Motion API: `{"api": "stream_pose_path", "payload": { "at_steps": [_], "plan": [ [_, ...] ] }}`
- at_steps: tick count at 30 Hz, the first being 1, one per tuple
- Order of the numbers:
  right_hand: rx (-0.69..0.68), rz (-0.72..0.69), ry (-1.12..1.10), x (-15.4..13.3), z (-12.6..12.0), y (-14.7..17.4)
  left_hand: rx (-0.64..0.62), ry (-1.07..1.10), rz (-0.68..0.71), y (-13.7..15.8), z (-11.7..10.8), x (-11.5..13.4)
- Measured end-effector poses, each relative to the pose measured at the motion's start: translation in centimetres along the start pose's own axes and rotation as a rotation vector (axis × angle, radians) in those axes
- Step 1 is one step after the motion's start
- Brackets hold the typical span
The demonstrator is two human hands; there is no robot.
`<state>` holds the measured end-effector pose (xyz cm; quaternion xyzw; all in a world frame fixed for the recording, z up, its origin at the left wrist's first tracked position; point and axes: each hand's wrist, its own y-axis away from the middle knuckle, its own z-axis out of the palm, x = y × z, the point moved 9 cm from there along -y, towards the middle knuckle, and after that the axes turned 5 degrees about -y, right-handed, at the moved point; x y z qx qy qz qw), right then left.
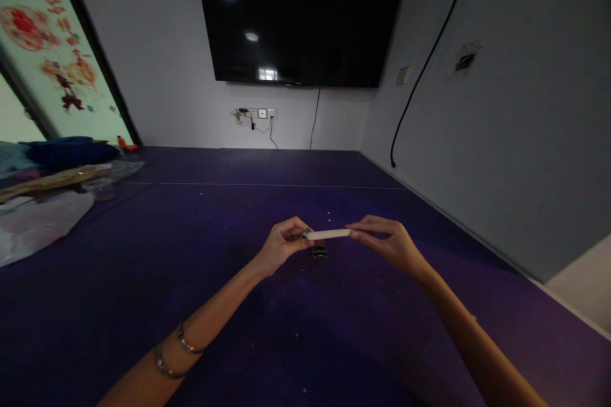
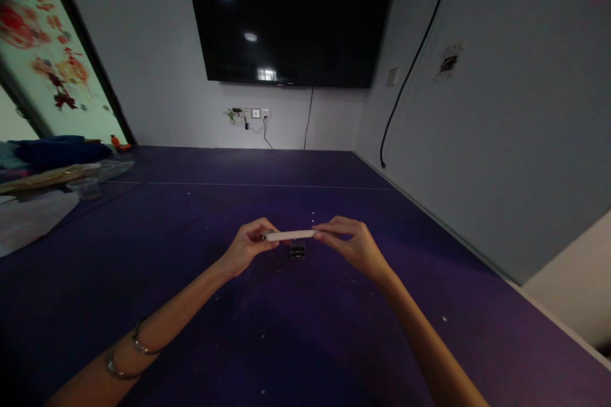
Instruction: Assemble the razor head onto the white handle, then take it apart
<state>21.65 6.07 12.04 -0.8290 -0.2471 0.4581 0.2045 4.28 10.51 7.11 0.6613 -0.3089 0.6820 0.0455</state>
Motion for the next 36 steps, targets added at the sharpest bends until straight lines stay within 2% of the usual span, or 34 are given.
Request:
{"api": "stream_pose_path", "payload": {
  "at_steps": [3,8,13,18,23,36],
  "plan": [
    [0.044,0.016,0.002,0.42,-0.37,0.02,0.000,0.022,-0.002,-0.02,-0.04,0.02],
    [-0.011,-0.005,-0.011,0.25,0.12,-0.01,0.040,0.002,0.004,-0.19,-0.52,-0.10],
    [0.054,0.012,-0.002,0.56,-0.51,0.02,0.015,0.041,0.016,-0.17,-0.40,-0.09],
    [0.000,-0.001,-0.036,0.62,-0.11,-0.01,0.016,0.050,0.015,-0.07,-0.34,-0.14],
    [0.037,0.024,-0.040,0.96,-0.36,-0.06,-0.002,0.156,0.009,0.08,0.10,-0.31],
    [-0.029,-0.020,-0.039,0.73,0.20,-0.23,0.005,0.146,0.000,0.55,0.04,-0.35]
  ]
}}
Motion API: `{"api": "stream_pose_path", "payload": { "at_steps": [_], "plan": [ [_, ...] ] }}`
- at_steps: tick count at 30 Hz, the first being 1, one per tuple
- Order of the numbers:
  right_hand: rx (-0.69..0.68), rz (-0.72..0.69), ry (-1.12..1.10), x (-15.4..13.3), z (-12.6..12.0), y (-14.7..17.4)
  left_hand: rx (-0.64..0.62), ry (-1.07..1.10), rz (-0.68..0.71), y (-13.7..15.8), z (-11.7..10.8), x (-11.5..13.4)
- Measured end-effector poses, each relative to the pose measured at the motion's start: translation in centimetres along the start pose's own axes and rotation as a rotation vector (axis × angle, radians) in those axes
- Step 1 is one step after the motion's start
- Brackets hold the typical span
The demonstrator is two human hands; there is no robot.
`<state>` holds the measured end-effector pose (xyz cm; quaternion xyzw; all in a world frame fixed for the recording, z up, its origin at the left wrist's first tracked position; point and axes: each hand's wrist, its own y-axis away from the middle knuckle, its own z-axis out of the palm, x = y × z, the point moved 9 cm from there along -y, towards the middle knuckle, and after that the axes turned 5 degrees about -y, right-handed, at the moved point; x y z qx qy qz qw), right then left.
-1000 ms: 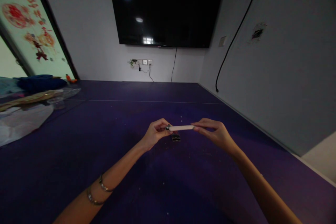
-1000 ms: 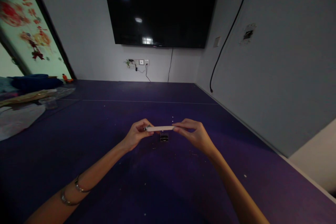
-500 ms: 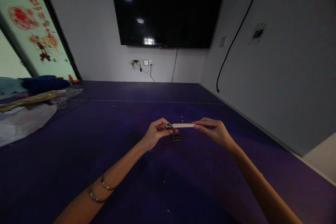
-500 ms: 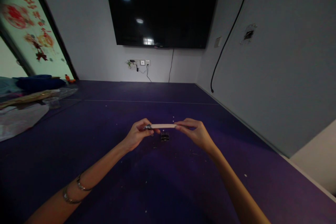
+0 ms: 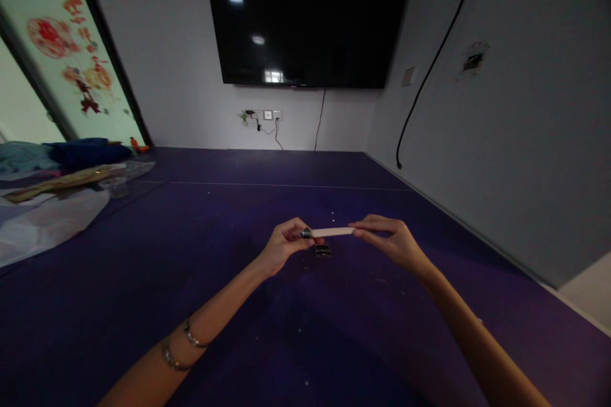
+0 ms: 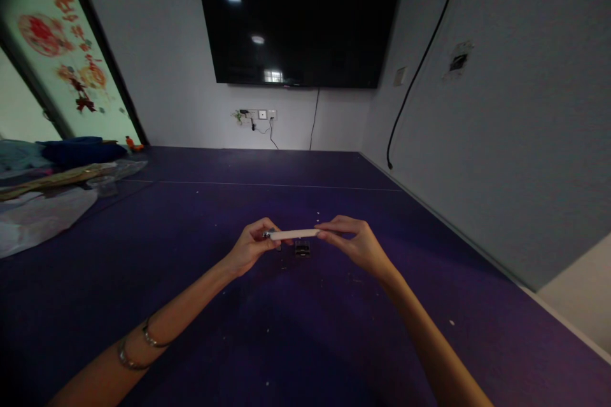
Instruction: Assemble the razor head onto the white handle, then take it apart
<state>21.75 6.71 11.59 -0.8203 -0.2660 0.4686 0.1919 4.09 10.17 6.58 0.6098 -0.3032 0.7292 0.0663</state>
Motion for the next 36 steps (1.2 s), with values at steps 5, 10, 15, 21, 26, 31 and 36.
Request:
{"api": "stream_pose_path", "payload": {
  "at_steps": [5,10,15,21,26,31,36],
  "plan": [
    [0.016,0.020,-0.008,0.3,0.2,0.0,0.007,0.045,0.010,0.0,-0.1,0.1],
    [0.028,0.027,-0.035,0.3,0.1,0.0,0.017,0.045,0.009,0.0,-0.3,0.2],
    [-0.019,0.013,-0.040,0.4,0.5,0.1,0.015,0.026,-0.022,0.1,-0.2,0.0],
    [0.003,0.024,-0.026,0.7,0.3,0.2,0.006,-0.011,-0.037,0.1,-0.1,-0.5],
    [-0.020,-0.015,0.003,0.1,0.7,0.1,0.004,-0.063,-0.038,0.1,-0.2,-0.7],
    [0.041,0.008,0.036,0.2,0.1,0.1,-0.015,-0.063,-0.045,0.1,-0.1,-0.7],
    [-0.024,-0.022,0.058,-0.7,0.8,0.1,0.011,-0.110,-0.067,0.0,-0.3,-1.1]
  ]
}}
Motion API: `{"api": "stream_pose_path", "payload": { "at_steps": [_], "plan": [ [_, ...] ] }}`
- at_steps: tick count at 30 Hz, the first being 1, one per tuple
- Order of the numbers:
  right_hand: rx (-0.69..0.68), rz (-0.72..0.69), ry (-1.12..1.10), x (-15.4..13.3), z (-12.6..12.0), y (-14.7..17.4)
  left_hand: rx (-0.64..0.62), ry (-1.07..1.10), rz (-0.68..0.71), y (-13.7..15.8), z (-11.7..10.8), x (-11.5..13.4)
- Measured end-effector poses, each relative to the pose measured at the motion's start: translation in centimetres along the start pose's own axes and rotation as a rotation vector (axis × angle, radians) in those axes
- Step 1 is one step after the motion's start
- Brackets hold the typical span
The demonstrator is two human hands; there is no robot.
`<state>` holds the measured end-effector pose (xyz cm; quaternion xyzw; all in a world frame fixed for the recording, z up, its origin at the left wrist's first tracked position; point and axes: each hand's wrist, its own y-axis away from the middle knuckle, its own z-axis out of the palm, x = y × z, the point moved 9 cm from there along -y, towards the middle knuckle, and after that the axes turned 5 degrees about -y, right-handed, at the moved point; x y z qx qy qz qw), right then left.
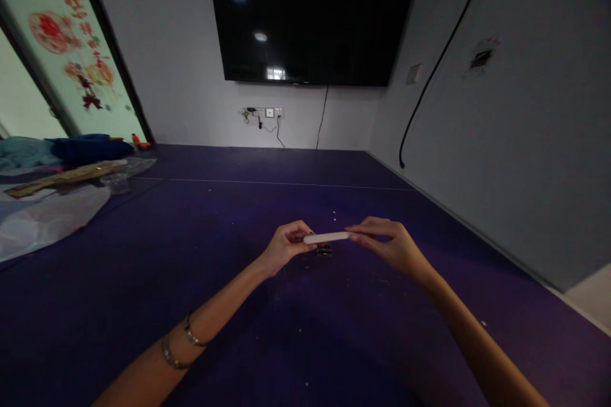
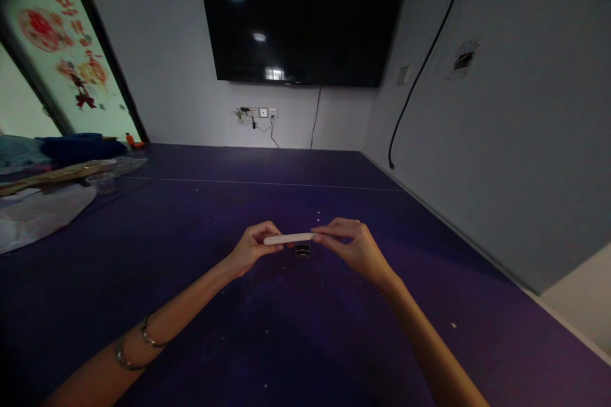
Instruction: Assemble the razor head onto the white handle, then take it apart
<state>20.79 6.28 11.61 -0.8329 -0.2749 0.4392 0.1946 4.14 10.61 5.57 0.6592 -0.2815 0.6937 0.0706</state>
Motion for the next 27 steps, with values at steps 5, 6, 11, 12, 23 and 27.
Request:
{"api": "stream_pose_path", "payload": {
  "at_steps": [5,6,11,12,23,27],
  "plan": [
    [0.055,0.029,0.029,0.9,-0.6,0.0,-0.022,0.028,-0.016,0.1,0.3,-0.3],
    [0.053,0.029,0.028,0.9,-0.6,0.1,-0.024,0.025,-0.016,0.1,0.3,-0.3],
    [0.001,0.015,-0.004,0.6,-0.1,0.0,-0.019,0.001,-0.003,0.1,0.1,-0.3],
    [0.011,0.024,-0.004,0.8,-0.2,0.0,-0.022,0.010,0.000,0.1,0.1,-0.3],
    [-0.043,0.025,-0.017,0.6,0.1,0.2,0.010,-0.039,-0.023,0.0,0.0,-0.5],
    [0.022,0.042,0.011,0.7,-0.5,0.2,-0.031,-0.008,-0.030,0.2,0.4,-0.6]
  ]
}}
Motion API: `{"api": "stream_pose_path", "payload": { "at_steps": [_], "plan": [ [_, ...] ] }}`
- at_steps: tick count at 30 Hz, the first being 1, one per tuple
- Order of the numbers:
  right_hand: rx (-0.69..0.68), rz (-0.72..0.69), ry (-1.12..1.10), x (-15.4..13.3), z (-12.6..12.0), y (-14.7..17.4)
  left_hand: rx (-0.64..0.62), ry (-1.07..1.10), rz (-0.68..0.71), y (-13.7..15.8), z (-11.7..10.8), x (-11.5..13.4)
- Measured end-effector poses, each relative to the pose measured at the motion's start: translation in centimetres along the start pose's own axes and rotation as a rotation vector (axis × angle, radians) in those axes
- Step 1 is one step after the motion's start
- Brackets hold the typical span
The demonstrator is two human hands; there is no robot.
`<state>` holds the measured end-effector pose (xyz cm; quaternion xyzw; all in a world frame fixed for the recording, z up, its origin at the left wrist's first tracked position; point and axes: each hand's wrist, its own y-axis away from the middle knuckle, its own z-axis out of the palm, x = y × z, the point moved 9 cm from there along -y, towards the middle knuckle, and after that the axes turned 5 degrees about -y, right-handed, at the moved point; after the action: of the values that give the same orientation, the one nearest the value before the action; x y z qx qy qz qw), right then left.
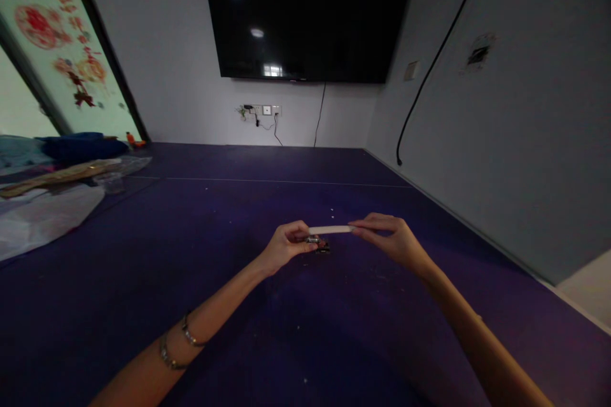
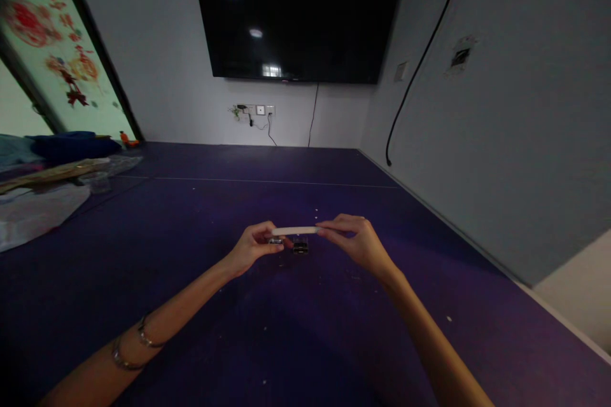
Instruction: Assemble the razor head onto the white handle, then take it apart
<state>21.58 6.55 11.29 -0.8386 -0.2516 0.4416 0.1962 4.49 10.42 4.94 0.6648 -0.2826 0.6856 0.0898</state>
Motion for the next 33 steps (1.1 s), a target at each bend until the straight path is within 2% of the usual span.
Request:
{"api": "stream_pose_path", "payload": {
  "at_steps": [6,12,17,27,30,33],
  "plan": [
    [-0.067,-0.034,0.011,-1.2,0.7,0.0,-0.010,-0.023,0.007,0.0,0.2,0.0],
    [0.003,0.038,-0.016,0.7,-0.5,0.1,-0.022,0.047,-0.002,0.1,0.3,-0.1],
    [-0.100,0.030,-0.086,0.9,0.0,0.2,-0.006,0.039,0.022,0.0,0.0,0.1],
    [-0.096,0.034,-0.096,1.6,0.0,0.0,-0.002,0.069,0.018,0.0,-0.1,0.1],
    [-0.053,0.047,-0.069,2.4,-0.9,0.1,-0.025,0.076,0.031,0.1,0.2,0.4],
    [0.093,0.105,-0.058,4.2,-2.7,0.2,-0.005,0.060,0.041,0.1,0.1,0.6]
  ]
}}
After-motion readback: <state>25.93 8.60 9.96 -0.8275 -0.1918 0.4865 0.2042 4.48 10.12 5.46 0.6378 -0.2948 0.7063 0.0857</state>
